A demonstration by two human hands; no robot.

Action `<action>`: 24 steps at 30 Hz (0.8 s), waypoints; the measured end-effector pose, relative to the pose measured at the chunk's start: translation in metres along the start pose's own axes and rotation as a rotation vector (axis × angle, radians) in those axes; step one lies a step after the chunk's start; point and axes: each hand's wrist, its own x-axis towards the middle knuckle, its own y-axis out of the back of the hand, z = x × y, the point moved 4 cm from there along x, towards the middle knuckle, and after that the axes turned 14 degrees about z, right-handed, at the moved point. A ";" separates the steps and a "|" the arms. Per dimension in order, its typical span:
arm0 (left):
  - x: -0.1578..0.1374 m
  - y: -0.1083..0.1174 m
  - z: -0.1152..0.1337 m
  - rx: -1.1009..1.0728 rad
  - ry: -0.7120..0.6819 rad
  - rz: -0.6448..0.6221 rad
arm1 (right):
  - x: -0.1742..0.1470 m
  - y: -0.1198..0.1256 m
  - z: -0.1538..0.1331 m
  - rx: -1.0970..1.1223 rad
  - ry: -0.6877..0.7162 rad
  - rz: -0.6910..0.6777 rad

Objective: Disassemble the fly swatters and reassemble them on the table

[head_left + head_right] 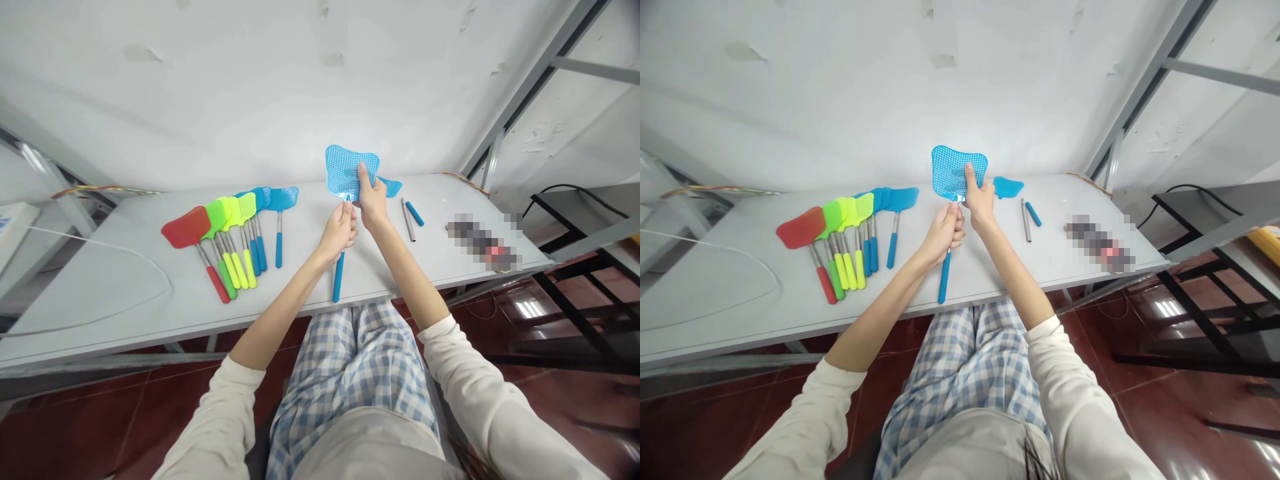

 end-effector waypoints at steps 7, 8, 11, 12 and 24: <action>-0.003 -0.004 0.000 -0.040 0.058 -0.004 | -0.006 0.000 0.002 0.032 -0.045 0.034; -0.004 -0.006 0.001 -0.040 0.050 -0.010 | -0.005 -0.001 0.003 0.034 -0.050 0.044; -0.021 -0.006 -0.002 -0.030 0.038 -0.021 | 0.014 0.012 -0.003 0.065 -0.063 0.174; -0.031 -0.004 -0.006 -0.011 0.054 -0.040 | 0.026 0.023 -0.008 0.093 -0.075 0.278; -0.043 0.057 0.016 -0.164 0.231 -0.119 | 0.132 0.124 -0.032 -0.197 -0.042 0.383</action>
